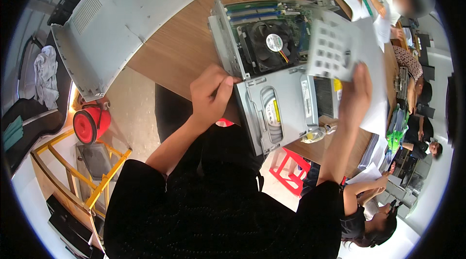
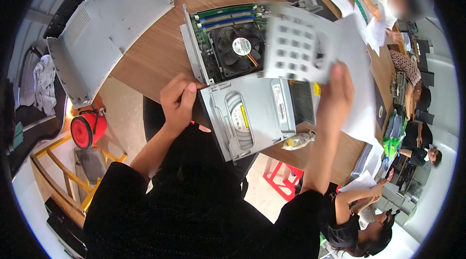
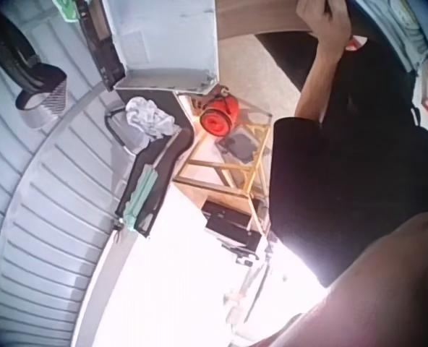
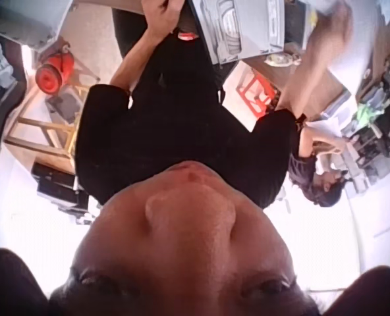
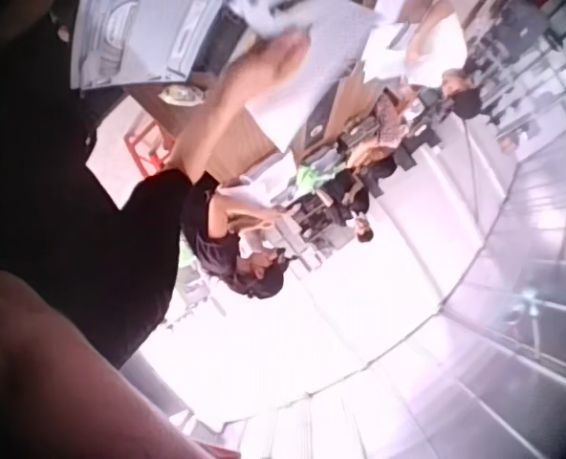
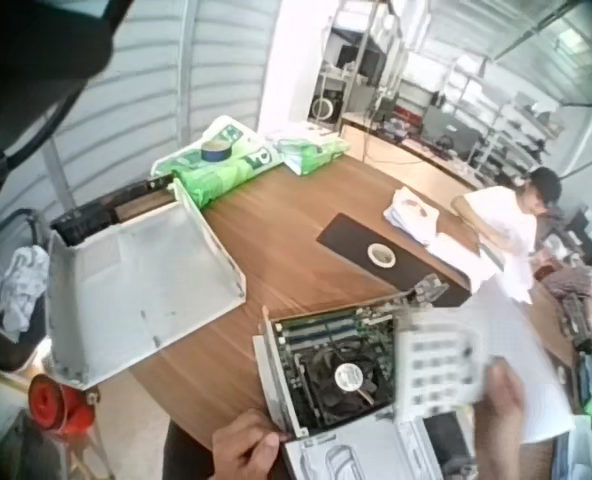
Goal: The person assembles a computer case by hand, first placing an internal drive cage into the chassis, then securing the metal outer cover onto the unit, and finally rotating the case to check the fit of the front and side panels.
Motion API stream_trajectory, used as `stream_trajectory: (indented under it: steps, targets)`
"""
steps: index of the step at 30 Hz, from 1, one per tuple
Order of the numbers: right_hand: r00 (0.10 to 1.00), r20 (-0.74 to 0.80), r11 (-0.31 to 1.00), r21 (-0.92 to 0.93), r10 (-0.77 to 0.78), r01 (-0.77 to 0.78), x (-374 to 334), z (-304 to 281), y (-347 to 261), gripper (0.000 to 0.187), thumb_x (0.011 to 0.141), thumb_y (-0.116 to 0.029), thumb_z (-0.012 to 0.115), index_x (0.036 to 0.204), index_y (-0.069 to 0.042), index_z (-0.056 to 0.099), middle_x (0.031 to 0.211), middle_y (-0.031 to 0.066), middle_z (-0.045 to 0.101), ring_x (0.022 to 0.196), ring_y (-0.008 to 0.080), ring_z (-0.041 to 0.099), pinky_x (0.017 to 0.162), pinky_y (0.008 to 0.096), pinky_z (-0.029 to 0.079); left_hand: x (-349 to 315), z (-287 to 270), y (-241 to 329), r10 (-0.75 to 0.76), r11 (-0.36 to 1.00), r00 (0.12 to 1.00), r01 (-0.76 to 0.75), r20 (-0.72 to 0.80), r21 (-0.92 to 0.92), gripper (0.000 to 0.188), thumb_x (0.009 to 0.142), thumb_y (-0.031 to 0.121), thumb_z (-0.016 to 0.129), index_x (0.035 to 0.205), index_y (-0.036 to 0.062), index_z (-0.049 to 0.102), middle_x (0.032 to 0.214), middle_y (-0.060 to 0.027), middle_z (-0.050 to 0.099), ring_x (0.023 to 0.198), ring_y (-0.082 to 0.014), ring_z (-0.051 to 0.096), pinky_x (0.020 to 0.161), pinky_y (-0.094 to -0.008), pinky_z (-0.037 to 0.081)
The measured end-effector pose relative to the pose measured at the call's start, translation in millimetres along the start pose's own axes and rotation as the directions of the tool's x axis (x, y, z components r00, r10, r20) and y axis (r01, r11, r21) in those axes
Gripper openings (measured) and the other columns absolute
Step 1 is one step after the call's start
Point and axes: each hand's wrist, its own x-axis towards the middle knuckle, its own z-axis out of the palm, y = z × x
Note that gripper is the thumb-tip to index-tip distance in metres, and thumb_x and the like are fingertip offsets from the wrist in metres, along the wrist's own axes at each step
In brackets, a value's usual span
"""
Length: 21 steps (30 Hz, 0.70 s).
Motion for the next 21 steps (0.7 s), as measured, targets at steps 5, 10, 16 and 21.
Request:
stream_trajectory:
  steps: [5, 10, 16, 21]
  targets:
    - [0.916, 0.369, 0.979, 0.065, 0.157, -0.193, 14.2, 58.9, 16.6, 0.024, 0.098, -0.027, 0.054, 0.101, -0.004, 0.063, 0.085, -0.0041, 0.058, 0.075, 0.0045, 0.049, 0.068, 0.0213, 0.040, 1.2, 2.8, 3.1, 0.009, 0.999, 0.999, -0.007, -0.041, 0.031, 0.014, 0.087, 0.003, 0.057, 0.078, -0.0045, 0.065, 0.065, -0.0097, 0.052, 0.059, -0.0193, 0.047, 0.055, -0.0303, 0.037]
    - [0.904, 0.422, 0.997, -0.063, 0.070, -0.048, 22.7, 63.4, 27.3, 0.027, 0.098, -0.024, 0.052, 0.087, -0.002, 0.062, 0.073, -0.0039, 0.053, 0.069, 0.0059, 0.041, 0.064, 0.0212, 0.034, 0.1, 2.8, 6.4, -0.052, 0.996, 0.998, 0.053, -0.020, 0.068, 0.019, 0.091, 0.009, 0.056, 0.080, -0.0043, 0.065, 0.065, -0.0090, 0.048, 0.061, -0.0180, 0.046, 0.057, -0.0306, 0.036]
    - [0.920, 0.387, 0.973, -0.184, -0.059, 0.139, 10.1, 57.4, 30.2, 0.031, 0.097, -0.025, 0.052, 0.090, 0.003, 0.062, 0.072, 0.0040, 0.056, 0.071, 0.0116, 0.047, 0.066, 0.0293, 0.039, -0.5, 4.1, 1.1, -0.109, 0.992, 0.993, 0.111, -0.046, 0.058, 0.020, 0.092, 0.015, 0.058, 0.095, -0.0038, 0.065, 0.079, -0.0094, 0.057, 0.075, -0.0148, 0.054, 0.070, -0.0282, 0.042]
    - [0.857, 0.513, 0.919, -0.357, 0.042, 0.168, 11.0, 57.5, 28.4, 0.033, 0.096, -0.029, 0.055, 0.084, 0.001, 0.060, 0.069, 0.0066, 0.054, 0.066, 0.0157, 0.048, 0.064, 0.0307, 0.039, 37.6, -3.0, 22.7, 0.046, 0.987, 0.990, -0.024, -0.130, 0.161, 0.035, 0.088, 0.019, 0.065, 0.117, -0.0009, 0.058, 0.106, -0.0168, 0.061, 0.096, -0.0229, 0.060, 0.086, -0.0322, 0.046]
